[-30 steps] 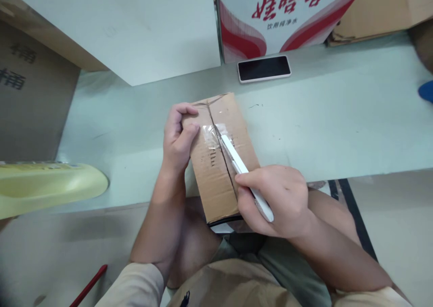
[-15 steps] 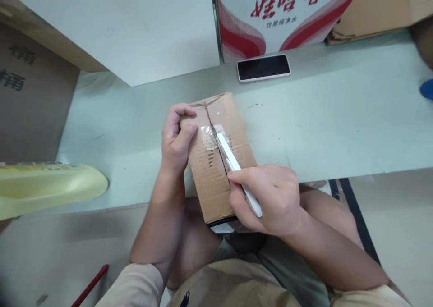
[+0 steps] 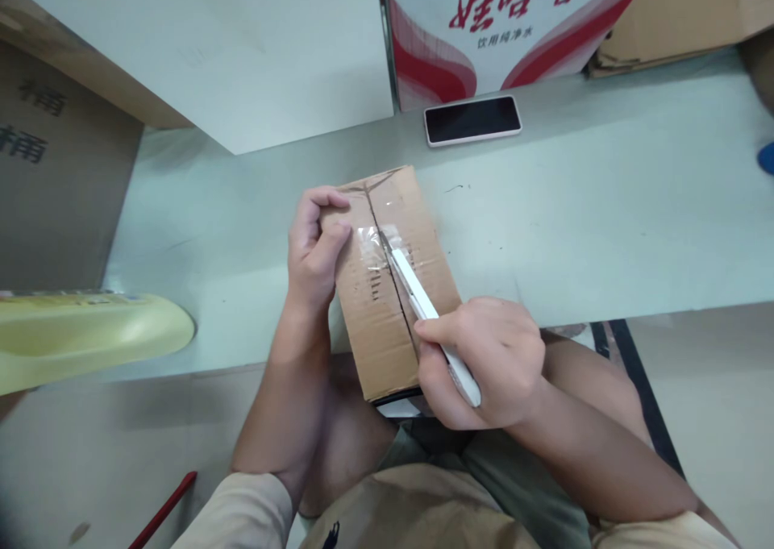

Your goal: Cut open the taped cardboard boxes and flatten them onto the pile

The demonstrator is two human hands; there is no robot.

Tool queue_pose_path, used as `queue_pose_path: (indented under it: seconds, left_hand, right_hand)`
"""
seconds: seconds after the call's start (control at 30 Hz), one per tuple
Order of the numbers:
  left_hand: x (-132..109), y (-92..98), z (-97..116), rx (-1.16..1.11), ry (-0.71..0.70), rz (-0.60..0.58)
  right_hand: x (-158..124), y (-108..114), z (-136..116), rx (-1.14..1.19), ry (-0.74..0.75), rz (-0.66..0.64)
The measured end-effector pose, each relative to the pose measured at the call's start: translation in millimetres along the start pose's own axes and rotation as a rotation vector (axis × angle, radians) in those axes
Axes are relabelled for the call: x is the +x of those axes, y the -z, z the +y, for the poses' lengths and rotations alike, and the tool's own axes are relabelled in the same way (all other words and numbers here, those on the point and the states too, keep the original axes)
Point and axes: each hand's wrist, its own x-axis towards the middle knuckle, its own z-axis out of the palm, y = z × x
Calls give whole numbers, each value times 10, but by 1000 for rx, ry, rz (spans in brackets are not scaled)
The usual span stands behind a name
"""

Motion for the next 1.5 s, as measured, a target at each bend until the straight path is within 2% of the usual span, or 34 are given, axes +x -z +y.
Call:
queue_pose_path:
  seconds: [0.1,0.23,0.33,0.47,0.6,0.67,0.97,1.3,1.5]
  left_hand:
    - [-1,-1,-4,-8,4,5]
    - [-5,-4,-5,-15,18,11]
    - [-10,6,-8,-29,25,13]
    - [-6,31,-4,-30,28,3]
    - [2,34,3,-16,32,-4]
    - [2,30,2,-12,30,-2]
    - [-2,26,-5,-30,41,-6]
    - [-12,34,5,-14,28,-8]
    - [-27,4,-102,-60,38,43]
  right_hand:
    - [0,-90,34,47,91,83]
    - [-26,-236,88,133,119,224]
    - [-36,-274,104,165,123,200]
    - [-24,-219,93,212,123,191]
    - [2,-90,61,199,85,29]
    - [7,-46,47,196,88,-2]
    - [-23,-29,41,225,78,45]
    - [20,-17,39,347,187,95]
    - [-14,29,48,396,175,47]
